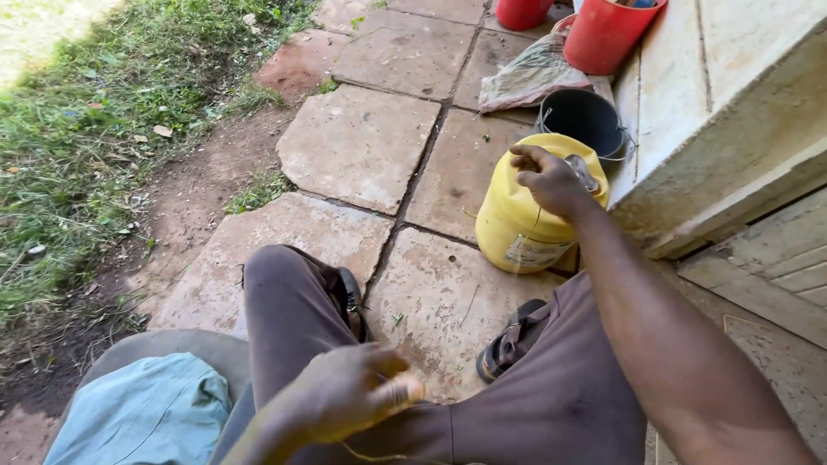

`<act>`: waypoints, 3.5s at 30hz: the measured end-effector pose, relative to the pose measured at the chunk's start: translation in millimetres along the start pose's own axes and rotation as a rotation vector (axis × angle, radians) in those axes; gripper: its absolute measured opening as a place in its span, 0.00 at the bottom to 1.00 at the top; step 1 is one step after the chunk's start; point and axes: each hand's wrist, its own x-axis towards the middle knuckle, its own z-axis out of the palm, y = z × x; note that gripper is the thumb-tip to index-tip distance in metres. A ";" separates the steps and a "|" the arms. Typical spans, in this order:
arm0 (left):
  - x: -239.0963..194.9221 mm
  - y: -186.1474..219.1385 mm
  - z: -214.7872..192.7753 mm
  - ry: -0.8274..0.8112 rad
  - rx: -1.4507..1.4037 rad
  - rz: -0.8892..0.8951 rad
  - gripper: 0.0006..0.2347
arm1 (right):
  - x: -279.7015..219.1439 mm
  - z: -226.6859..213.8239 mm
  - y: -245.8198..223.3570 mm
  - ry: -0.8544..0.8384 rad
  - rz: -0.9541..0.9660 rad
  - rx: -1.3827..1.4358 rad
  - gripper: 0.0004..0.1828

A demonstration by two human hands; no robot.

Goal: Braiding multiple thin copper wires together by hand while sitting on the floor.

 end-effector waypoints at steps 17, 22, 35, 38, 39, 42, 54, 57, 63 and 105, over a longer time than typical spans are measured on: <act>-31.1 -48.2 10.8 0.026 0.382 0.079 0.15 | -237.8 111.9 -135.0 -0.855 0.049 -0.494 0.15; -26.2 -38.2 11.6 -0.057 0.465 0.150 0.09 | -279.2 149.8 -101.3 -0.916 -0.130 -0.660 0.15; 2.7 -5.9 21.4 0.371 0.171 0.197 0.06 | -234.3 176.1 -58.9 -0.349 0.461 0.136 0.11; 38.4 -15.4 19.4 0.404 0.046 0.036 0.14 | -215.5 184.6 -43.4 -0.188 0.353 0.286 0.08; 40.7 -12.6 16.6 0.411 0.046 0.037 0.14 | -214.0 183.3 -48.4 -0.192 0.348 0.284 0.08; 54.9 -15.7 5.6 0.706 -0.197 0.087 0.13 | -201.5 180.3 -46.2 -0.027 0.218 0.533 0.05; 98.9 -98.1 -39.6 0.750 -1.169 0.355 0.11 | -162.6 160.4 53.2 0.040 0.306 0.650 0.08; 89.5 -91.0 -19.5 0.573 -1.039 0.265 0.16 | -157.1 163.8 52.7 0.011 0.326 0.590 0.07; 58.5 -70.6 10.0 0.244 -1.026 -0.029 0.23 | -150.7 151.4 46.2 -0.007 0.298 0.597 0.09; 71.4 20.0 77.3 0.624 -0.734 0.122 0.19 | -205.9 98.9 -56.8 -0.221 0.405 0.176 0.14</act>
